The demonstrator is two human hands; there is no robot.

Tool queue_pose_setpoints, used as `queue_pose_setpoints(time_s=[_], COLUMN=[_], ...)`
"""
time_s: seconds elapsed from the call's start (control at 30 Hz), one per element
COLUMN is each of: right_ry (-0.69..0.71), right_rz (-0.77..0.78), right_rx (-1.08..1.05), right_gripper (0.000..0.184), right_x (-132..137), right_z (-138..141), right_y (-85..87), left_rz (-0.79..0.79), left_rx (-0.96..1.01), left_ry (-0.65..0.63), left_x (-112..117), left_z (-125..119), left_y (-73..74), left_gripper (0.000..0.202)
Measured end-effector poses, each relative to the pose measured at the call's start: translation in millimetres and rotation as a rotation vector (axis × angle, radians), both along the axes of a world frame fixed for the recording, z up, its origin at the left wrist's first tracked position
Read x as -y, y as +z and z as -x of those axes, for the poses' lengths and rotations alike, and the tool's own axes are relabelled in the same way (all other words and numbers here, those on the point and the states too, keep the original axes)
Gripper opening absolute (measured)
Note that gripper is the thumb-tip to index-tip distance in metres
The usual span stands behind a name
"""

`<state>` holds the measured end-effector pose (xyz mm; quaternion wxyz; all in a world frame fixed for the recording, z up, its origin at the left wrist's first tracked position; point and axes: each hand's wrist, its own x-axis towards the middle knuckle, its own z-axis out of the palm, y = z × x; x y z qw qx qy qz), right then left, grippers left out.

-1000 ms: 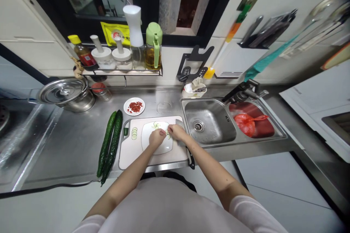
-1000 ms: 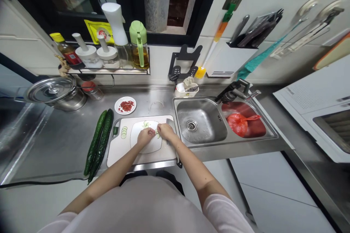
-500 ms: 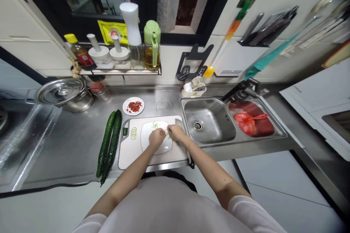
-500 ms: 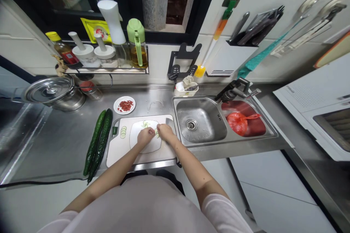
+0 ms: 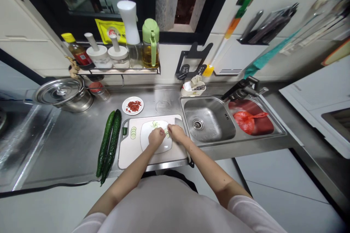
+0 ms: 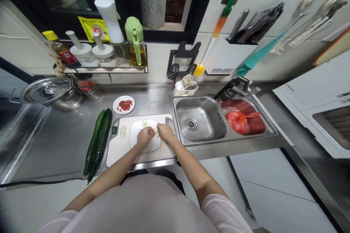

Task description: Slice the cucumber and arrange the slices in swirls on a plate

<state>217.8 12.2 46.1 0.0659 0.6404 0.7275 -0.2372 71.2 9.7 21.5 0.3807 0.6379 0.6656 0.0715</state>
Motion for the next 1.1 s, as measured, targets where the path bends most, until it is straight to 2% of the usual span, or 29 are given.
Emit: queue_pose_setpoints(time_s=[0.3, 0.63, 1.1], right_ry=[-0.025, -0.216, -0.227], right_rz=[-0.016, -0.016, 0.002], right_rx=[-0.034, -0.08, -0.101], right_gripper=[0.019, 0.024, 0.02], right_x=[3, 5, 8], right_z=[-4, -17, -14], right_y=[-2.7, 1.4, -9.7], left_rz=[-0.028, -0.046, -0.004], left_rx=[0.002, 0.048, -0.03], left_ry=[-0.015, 0.01, -0.01], left_x=[0, -1, -2], left_z=[1, 3, -3], left_y=[-3.6, -5.0, -3.8], left_gripper=[0.007, 0.009, 0.017])
